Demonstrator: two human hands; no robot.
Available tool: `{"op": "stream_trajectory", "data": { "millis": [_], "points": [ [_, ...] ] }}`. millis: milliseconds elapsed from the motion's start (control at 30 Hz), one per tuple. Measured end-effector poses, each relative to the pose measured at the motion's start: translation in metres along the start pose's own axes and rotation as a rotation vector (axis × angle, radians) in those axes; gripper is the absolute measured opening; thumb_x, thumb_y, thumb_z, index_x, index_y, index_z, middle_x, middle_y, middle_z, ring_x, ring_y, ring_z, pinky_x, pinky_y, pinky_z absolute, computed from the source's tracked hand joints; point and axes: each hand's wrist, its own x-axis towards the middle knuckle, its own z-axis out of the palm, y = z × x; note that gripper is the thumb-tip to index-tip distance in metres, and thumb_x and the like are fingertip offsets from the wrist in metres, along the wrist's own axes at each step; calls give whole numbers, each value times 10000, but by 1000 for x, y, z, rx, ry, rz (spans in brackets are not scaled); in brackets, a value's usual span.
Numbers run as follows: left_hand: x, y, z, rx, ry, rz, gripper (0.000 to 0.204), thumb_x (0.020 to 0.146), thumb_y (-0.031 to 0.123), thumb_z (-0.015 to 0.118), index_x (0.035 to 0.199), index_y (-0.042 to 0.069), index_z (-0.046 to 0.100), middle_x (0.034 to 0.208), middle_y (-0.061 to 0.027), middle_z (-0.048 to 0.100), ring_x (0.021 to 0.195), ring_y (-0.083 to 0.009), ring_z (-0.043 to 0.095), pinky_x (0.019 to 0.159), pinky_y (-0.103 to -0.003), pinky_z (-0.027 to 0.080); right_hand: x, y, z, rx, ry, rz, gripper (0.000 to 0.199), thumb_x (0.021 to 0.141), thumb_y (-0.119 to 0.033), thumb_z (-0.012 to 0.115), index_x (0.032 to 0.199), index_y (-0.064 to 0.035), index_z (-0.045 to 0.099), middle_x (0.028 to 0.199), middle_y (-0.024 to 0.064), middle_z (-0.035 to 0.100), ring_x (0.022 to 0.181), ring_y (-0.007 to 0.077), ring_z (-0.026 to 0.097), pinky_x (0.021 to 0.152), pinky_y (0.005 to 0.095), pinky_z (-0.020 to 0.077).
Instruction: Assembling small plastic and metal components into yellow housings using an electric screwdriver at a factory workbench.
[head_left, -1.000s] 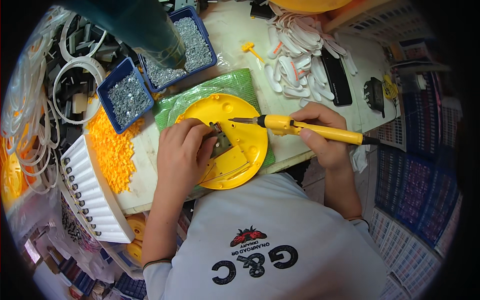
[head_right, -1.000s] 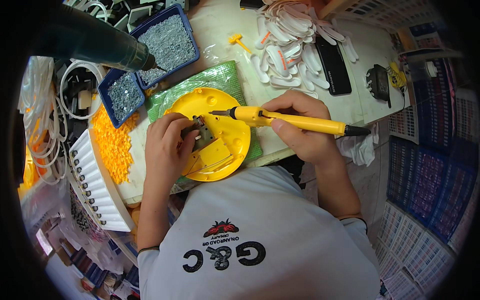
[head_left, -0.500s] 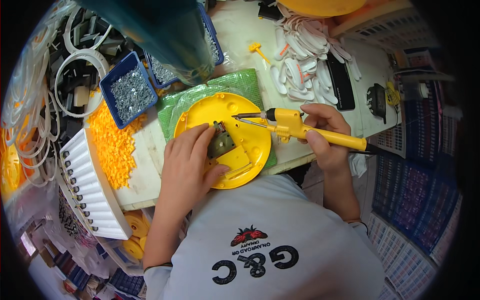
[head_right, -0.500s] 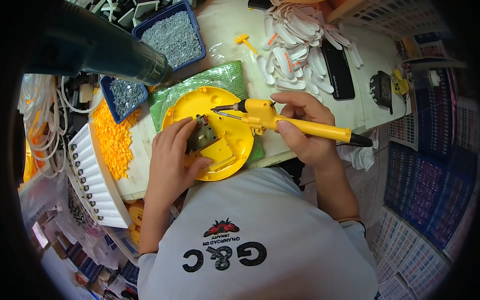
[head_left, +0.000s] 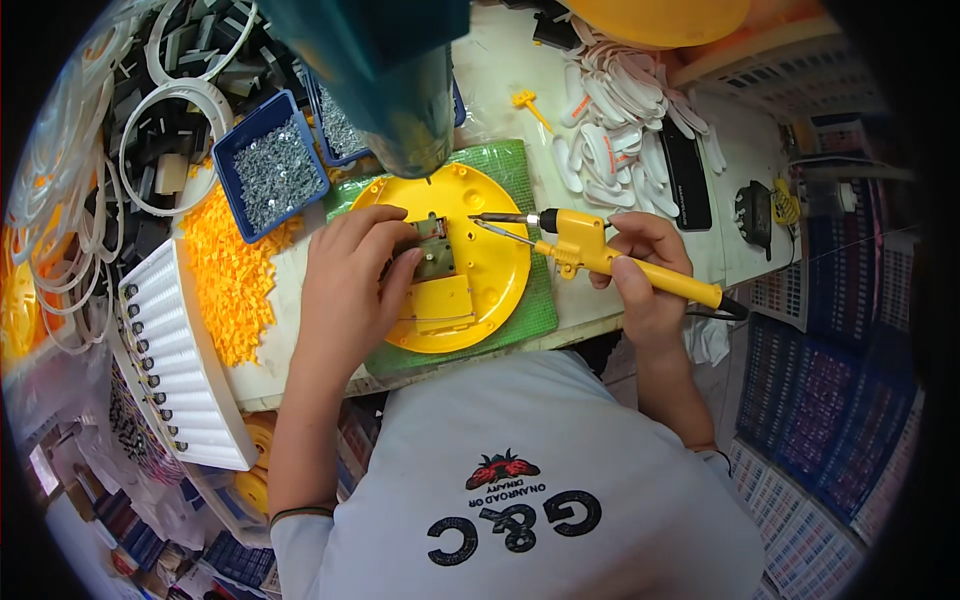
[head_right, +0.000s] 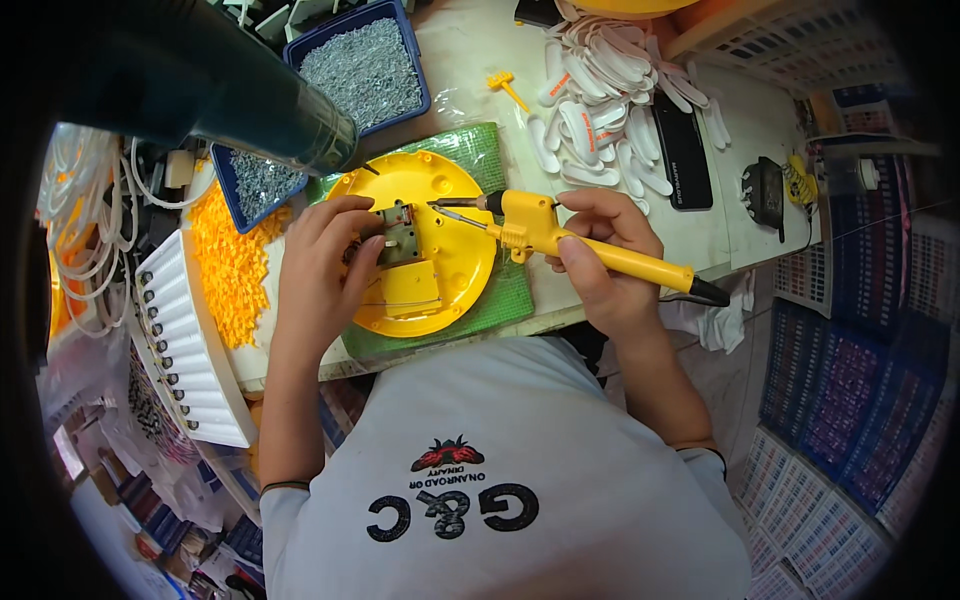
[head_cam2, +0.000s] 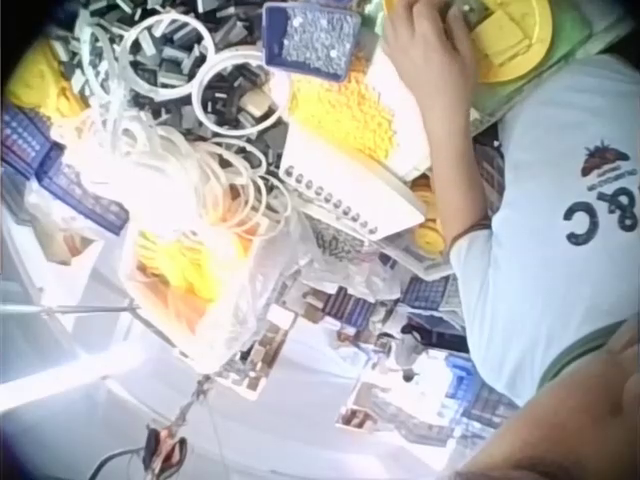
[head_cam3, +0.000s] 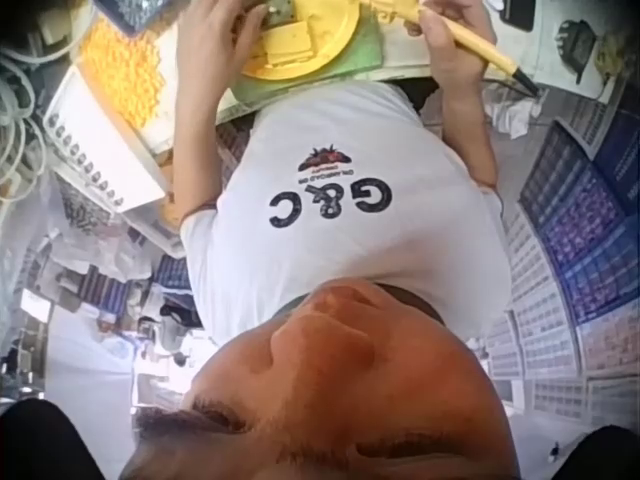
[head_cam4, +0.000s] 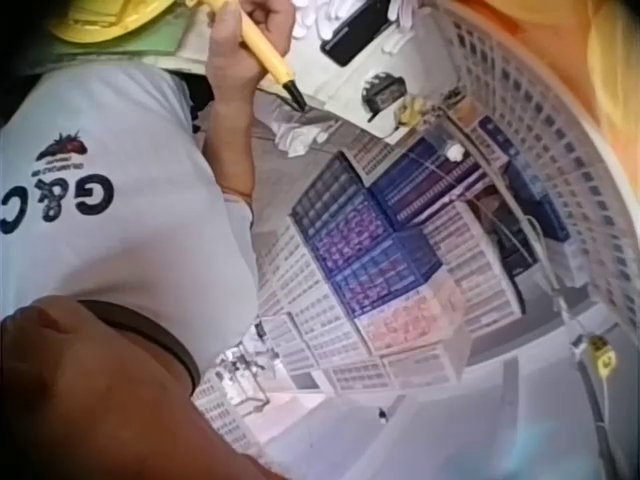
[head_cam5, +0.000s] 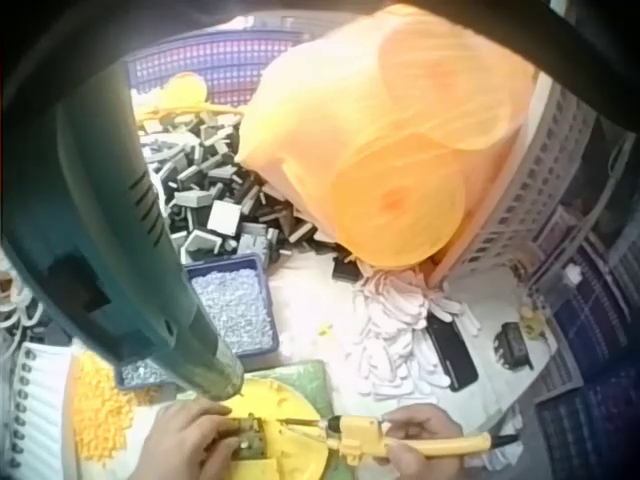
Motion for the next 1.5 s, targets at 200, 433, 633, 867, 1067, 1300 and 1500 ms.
{"op": "stream_trajectory", "data": {
  "millis": [200,433,633,867,1067,1300,1500],
  "points": [
    [10,4,9,-64,47,-23,109,878,71,728,965,56,664,1045,-101,664,1014,-333,610,895,-437,465,-1,5,4,3,-43,-1,385,917,-98,646,1271,30,567,851,82,641,729,123,615,698,264,538],
    [17,9,8,13,-20,-60,88,891,87,720,934,51,653,1005,-95,651,1012,-323,611,901,-439,455,-2,9,7,-16,-104,-10,372,915,-82,651,1260,33,573,863,74,637,752,111,612,711,259,538],
    [17,9,13,130,12,-34,109,902,134,724,929,59,650,1002,-82,654,1022,-303,620,913,-443,436,-3,13,8,-109,-160,-58,366,906,-62,661,1249,42,590,879,66,639,760,99,602,717,249,526],
    [16,9,12,121,0,-65,123,904,162,735,927,74,652,999,-76,661,1004,-300,622,897,-429,422,3,15,10,-136,-181,-76,363,892,-64,678,1230,49,606,901,71,647,779,109,614,719,255,526],
    [17,10,12,109,0,-65,120,910,162,730,923,71,653,995,-78,663,1007,-301,625,900,-428,421,12,11,6,-220,-219,-179,325,844,-85,710,1137,33,633,929,85,670,812,134,636,783,281,536],
    [19,12,10,116,12,-53,117,912,156,727,915,65,653,981,-80,665,1005,-292,629,896,-428,418,19,3,2,-295,-266,-269,263,815,-94,719,1042,12,639,934,92,685,807,149,646,781,294,529],
    [18,12,11,112,4,-67,114,902,146,736,912,66,655,977,-76,665,999,-286,630,897,-427,416,25,-1,2,-292,-302,-253,331,808,-102,714,1106,28,661,926,100,713,822,164,670,788,295,546]
  ]
}}
